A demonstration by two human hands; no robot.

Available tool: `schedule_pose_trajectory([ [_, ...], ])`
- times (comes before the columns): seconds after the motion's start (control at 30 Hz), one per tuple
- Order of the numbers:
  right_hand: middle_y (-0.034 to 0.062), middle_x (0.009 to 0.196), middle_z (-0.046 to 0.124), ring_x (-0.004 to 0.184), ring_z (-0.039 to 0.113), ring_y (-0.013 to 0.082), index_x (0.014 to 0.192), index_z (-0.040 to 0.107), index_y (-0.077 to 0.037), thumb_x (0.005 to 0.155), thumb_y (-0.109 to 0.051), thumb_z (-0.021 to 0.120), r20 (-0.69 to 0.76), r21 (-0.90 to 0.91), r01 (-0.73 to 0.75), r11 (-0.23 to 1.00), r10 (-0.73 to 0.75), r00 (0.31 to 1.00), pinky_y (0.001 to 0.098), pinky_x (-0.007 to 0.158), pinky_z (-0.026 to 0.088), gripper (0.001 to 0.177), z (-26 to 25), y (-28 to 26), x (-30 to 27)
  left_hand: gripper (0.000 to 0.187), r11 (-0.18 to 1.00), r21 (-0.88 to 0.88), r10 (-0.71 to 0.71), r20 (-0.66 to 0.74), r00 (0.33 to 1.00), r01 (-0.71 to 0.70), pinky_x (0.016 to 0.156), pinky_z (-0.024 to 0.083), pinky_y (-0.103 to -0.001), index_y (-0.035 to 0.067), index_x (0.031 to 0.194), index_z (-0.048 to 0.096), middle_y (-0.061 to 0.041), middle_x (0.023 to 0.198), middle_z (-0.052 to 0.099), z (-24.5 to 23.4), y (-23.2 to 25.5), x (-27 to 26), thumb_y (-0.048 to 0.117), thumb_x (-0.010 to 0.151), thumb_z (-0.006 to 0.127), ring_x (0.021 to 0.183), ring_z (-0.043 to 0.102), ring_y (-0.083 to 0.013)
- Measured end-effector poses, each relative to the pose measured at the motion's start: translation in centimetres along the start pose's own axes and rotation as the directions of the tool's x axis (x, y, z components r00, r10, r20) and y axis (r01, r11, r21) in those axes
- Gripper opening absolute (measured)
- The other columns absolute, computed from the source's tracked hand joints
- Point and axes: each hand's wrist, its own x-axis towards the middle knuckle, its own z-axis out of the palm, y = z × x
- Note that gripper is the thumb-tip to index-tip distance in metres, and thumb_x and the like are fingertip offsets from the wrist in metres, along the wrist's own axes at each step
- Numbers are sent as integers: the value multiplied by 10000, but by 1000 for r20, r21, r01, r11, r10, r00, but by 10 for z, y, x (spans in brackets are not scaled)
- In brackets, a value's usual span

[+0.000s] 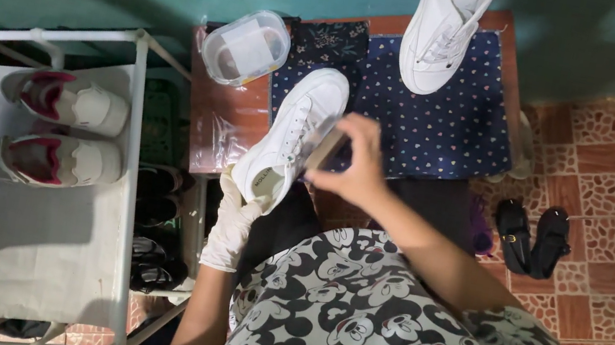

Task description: The person scrubs a white sneaker with a small brush while wearing gloves. They rotate the shoe to clean the sides, toe, and sole, then briefly inspect the interior before continuing to scrub the exterior.

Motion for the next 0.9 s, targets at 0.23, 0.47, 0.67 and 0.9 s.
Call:
schedule_pose_trajectory([
  [0.23,167,1392,404,1334,466,396,1280,537,-116,518,-297,1009,57,-17,-3,1000,4,998,485,1113,427,914,7,-2,-8,999,1000,9,4,-10,1000,-4,1112,419,-548,187,1573,237,-262,1437,530,1,-9,7,308,738,772,1367,493,-452],
  [0.47,150,1326,433,1310,466,378,1304,514,-112,530,-330,1002,-50,-103,-15,995,10,999,483,1122,379,941,2,24,0,990,997,-69,43,-32,999,-45,1082,447,-560,149,1573,241,-291,1439,513,3,-8,0,255,737,762,1357,494,-471],
  [0.67,136,1259,440,1243,476,350,1311,506,-82,590,-295,998,-87,-95,3,995,-12,996,452,1049,422,899,-33,14,32,889,899,-396,130,-168,977,-187,1028,490,-419,126,1474,397,-150,1334,518,16,-47,26,107,682,800,1241,505,-289],
  [0.9,141,1332,417,1240,477,320,1389,444,-90,556,-316,1027,-32,64,40,997,-38,999,405,991,475,1043,-35,-17,30,1231,948,-83,280,-238,930,-306,1141,406,-485,106,1560,293,-241,1399,518,23,-8,25,206,551,992,1361,502,-382],
])
